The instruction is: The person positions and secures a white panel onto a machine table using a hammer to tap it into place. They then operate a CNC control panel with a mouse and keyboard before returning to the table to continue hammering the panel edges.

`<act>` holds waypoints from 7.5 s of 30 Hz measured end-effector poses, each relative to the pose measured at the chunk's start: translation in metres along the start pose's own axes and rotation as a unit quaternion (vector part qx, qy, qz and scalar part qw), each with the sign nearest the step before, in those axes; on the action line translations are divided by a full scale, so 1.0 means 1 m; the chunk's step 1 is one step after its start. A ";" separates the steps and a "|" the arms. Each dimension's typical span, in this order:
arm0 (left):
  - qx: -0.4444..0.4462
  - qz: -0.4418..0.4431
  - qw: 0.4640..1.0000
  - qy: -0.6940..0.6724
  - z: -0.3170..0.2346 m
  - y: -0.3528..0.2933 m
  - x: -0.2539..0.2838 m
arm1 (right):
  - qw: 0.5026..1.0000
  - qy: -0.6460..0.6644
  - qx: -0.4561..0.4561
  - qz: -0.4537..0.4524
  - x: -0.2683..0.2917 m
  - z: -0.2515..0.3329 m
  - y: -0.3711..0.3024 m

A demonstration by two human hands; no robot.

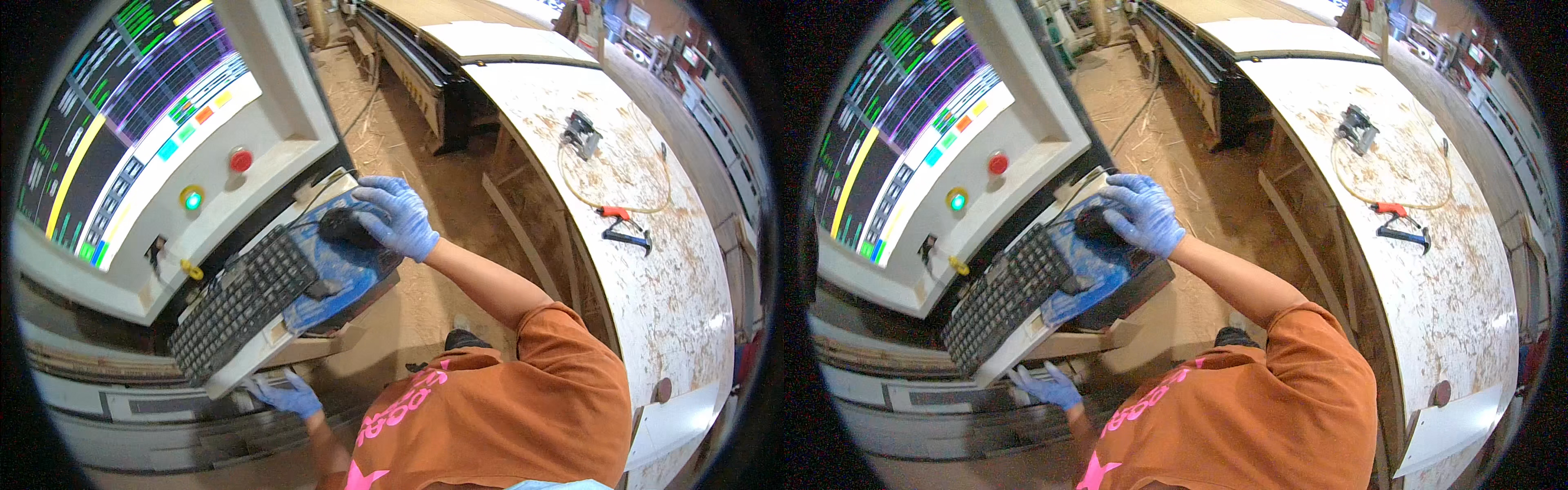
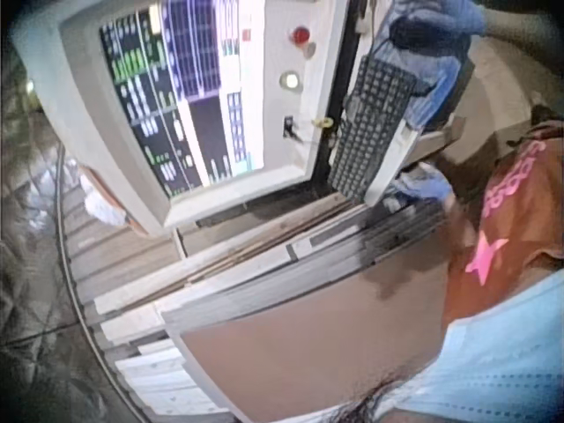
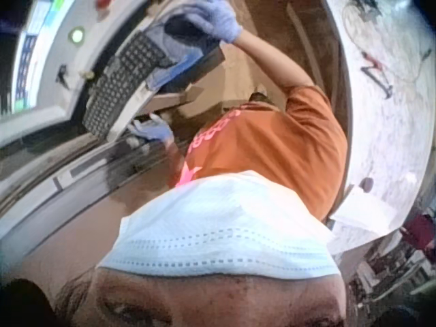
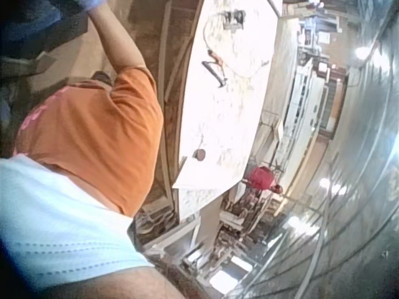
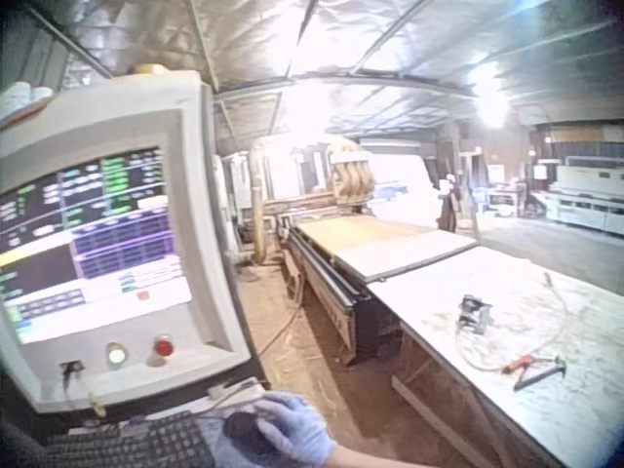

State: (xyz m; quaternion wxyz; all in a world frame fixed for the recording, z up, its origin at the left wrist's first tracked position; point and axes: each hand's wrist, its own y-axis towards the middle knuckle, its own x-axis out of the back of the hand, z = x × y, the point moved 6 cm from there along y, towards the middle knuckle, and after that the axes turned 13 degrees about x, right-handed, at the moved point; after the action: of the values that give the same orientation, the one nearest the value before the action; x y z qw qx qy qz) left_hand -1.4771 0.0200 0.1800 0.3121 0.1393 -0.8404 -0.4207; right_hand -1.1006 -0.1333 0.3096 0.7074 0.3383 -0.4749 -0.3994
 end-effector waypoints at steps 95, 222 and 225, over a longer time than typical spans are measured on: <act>0.282 0.849 0.300 -0.331 -1.025 0.076 -1.617 | 0.642 -0.535 -0.549 0.011 0.132 -1.236 0.283; -0.834 0.339 0.354 -0.252 -1.048 -0.137 -1.146 | -0.158 -0.468 -0.786 -0.371 0.441 -0.281 -0.433; -0.778 0.435 0.427 -0.153 -1.040 -0.149 -1.173 | -0.116 -0.468 -0.787 -0.385 0.438 -0.273 -0.455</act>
State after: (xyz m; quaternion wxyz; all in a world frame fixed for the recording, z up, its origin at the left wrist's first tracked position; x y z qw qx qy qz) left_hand 0.0853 -0.1328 0.0534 0.2965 -0.6133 -0.1400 -0.7186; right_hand -0.8540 -0.6998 0.0082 0.1920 0.6001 -0.1690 0.7579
